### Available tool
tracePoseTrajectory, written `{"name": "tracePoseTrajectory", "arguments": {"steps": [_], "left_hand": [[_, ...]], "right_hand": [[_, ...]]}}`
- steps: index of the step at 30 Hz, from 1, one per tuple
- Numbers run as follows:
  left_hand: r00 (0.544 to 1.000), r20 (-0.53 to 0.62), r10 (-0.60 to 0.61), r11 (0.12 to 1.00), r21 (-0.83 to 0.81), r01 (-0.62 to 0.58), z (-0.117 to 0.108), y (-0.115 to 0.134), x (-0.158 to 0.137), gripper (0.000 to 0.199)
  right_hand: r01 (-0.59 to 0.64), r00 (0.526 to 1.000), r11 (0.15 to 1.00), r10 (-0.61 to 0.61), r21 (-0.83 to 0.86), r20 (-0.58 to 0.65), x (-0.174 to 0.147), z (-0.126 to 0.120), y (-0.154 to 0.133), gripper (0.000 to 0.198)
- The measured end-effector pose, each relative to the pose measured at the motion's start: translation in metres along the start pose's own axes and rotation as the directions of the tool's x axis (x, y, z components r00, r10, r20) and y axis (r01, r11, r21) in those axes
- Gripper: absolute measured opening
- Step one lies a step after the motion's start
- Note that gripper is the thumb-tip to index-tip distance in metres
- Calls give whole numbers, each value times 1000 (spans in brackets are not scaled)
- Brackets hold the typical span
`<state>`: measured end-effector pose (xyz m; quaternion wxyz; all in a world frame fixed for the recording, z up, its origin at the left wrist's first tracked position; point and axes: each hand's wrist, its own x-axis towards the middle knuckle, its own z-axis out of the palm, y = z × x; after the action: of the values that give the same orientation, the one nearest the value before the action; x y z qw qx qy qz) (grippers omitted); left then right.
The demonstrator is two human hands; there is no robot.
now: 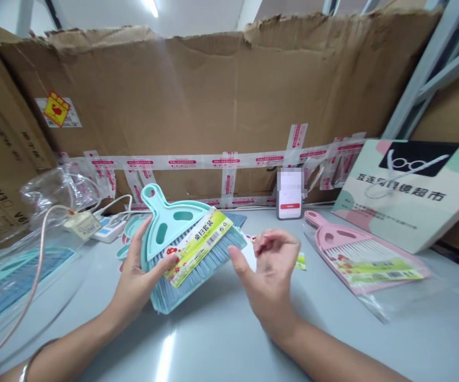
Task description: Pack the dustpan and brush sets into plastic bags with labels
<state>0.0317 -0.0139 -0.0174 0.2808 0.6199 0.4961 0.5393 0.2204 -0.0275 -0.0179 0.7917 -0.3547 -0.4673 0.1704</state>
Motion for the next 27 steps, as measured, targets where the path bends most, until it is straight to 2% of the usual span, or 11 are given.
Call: {"name": "tracePoseTrajectory", "arguments": {"steps": [2, 3, 5, 6, 7, 12, 15, 18, 20, 22, 27], "left_hand": [[999, -41, 22, 999, -40, -23, -1, 1, -1, 76], [998, -58, 35, 998, -56, -38, -1, 2, -2, 76], [995, -73, 72, 995, -57, -77, 0, 2, -3, 76], [993, -66, 93, 994, -44, -96, 1, 2, -4, 76], [992, -53, 112, 993, -30, -113, 2, 2, -5, 75], [984, 35, 176, 983, 46, -177, 6, -3, -11, 71], [976, 129, 174, 978, 97, -187, -1, -4, -3, 64], [955, 96, 279, 876, 383, -294, -28, 2, 28, 56], [927, 58, 369, 672, 672, -310, -56, 10, 58, 53], [939, 40, 342, 510, 832, -221, -85, 15, 91, 45], [922, 72, 380, 534, 797, -283, -126, 8, 149, 40]], "right_hand": [[-309, 938, 950, 298, 35, 176, -1, 0, 5, 42], [-453, 845, 891, 418, 31, 333, -2, 0, 8, 44], [-647, 592, 762, 504, -2, 629, -8, 3, 12, 50], [-703, 497, 711, 504, -12, 707, -11, 5, 12, 50], [-742, 451, 670, 511, -10, 732, -14, 7, 11, 49], [-850, 423, 527, 687, -5, 591, -23, 14, -3, 43], [-860, 454, 509, 719, 46, 526, -21, 13, -5, 48], [-861, 486, 497, 740, 110, 464, -16, 9, -1, 55], [-861, 496, 492, 753, 132, 432, -12, 6, 2, 57], [-860, 502, 491, 760, 142, 413, -10, 5, 3, 57], [-856, 501, 501, 746, 126, 439, -11, 6, 0, 61]]}}
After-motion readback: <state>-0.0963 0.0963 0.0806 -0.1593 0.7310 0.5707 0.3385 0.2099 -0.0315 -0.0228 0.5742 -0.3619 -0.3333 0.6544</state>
